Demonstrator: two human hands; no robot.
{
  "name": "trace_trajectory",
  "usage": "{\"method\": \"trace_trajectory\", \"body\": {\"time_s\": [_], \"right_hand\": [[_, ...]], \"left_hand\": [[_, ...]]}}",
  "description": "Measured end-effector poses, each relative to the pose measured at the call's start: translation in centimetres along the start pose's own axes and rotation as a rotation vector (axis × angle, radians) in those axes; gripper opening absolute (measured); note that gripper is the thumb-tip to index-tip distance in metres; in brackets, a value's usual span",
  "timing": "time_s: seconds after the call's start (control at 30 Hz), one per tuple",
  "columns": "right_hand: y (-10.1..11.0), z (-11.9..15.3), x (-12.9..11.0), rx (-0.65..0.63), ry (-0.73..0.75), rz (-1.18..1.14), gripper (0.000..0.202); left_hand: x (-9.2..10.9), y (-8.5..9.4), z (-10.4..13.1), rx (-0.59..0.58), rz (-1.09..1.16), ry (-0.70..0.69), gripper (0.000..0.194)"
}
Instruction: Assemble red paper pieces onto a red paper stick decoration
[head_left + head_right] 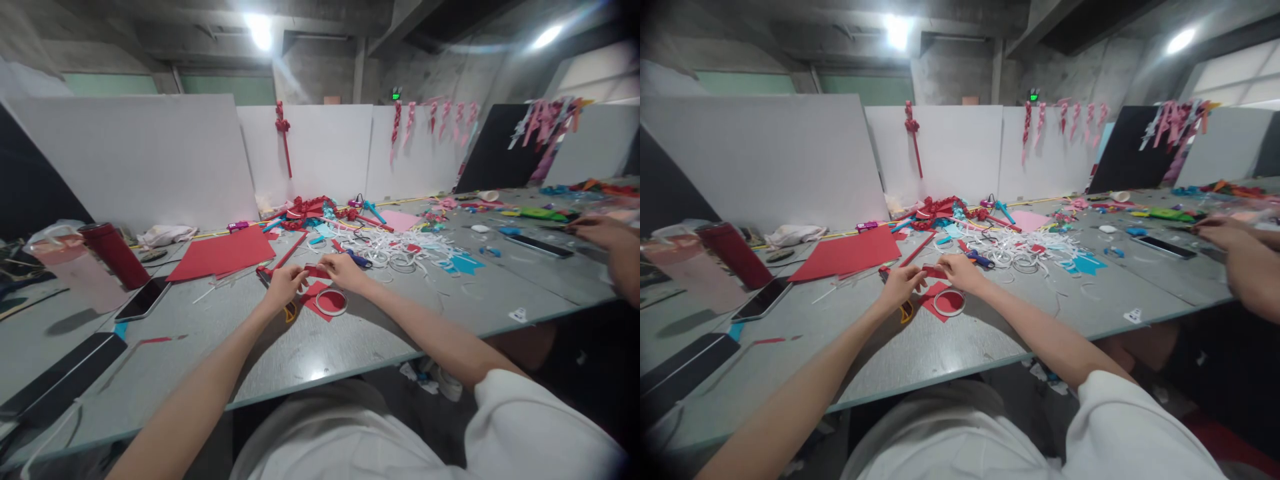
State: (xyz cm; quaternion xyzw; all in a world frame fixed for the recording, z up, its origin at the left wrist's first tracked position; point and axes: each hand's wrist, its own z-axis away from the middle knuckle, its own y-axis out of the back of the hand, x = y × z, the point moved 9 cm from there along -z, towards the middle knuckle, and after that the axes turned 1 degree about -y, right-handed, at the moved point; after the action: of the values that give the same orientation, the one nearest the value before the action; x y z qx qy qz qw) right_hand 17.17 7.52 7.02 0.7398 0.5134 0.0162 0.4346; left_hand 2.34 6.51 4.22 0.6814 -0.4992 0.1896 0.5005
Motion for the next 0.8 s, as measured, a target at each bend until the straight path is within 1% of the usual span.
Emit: {"method": "trace_trajectory", "body": {"time_s": [0.07,0.13,0.2,0.23,0.27,0.3,0.33,0.4,0.47,0.53,0.63,0.7,0.8], "right_hand": [[0.8,0.0,-0.7,0.091,0.008,-0.016,0.015],[2.0,0.0,-1.1,0.241,-0.014,-0.044,0.016],[3.1,0.2,-0.7,0.396,-0.091,-0.119,0.033],[3.3,0.4,-0.2,0.445,-0.144,-0.182,0.043],[3.1,0.4,0.3,0.46,-0.198,-0.258,0.049],[2.5,0.4,0.9,0.444,-0.247,-0.339,0.052],[1.6,0.3,1.2,0.399,-0.284,-0.414,0.051],[-0.6,0.2,1.3,0.266,-0.322,-0.527,0.047],[-2.4,0.3,1.0,0.17,-0.338,-0.605,0.043],[-3.4,0.5,0.3,0.123,-0.329,-0.652,0.037],[-3.5,0.7,-0.5,0.117,-0.297,-0.678,0.035],[-3.0,1.0,-0.1,0.178,-0.34,-0.695,0.036],[-2.4,1.3,1.1,0.282,-0.406,-0.746,0.038]], "left_hand": [[0.3,0.6,0.0,0.057,-0.017,-0.02,0.034],[0.5,1.5,0.0,0.141,-0.004,-0.03,0.035],[0.6,2.5,0.0,0.229,0.039,-0.028,0.035],[0.6,3.0,0.0,0.269,0.073,-0.024,0.036],[0.5,3.4,0.0,0.303,0.115,-0.02,0.037],[0.5,3.7,0.0,0.33,0.16,-0.015,0.038],[0.4,3.9,0.0,0.35,0.201,-0.01,0.038],[0.5,4.0,0.0,0.365,0.244,-0.012,0.038],[0.8,3.5,0.2,0.348,0.229,-0.024,0.037],[1.2,2.7,0.4,0.315,0.206,-0.039,0.036],[1.9,1.6,0.6,0.273,0.223,-0.063,0.036],[2.1,1.3,0.7,0.269,0.241,-0.068,0.036],[1.9,1.4,0.7,0.282,0.249,-0.049,0.036]]}}
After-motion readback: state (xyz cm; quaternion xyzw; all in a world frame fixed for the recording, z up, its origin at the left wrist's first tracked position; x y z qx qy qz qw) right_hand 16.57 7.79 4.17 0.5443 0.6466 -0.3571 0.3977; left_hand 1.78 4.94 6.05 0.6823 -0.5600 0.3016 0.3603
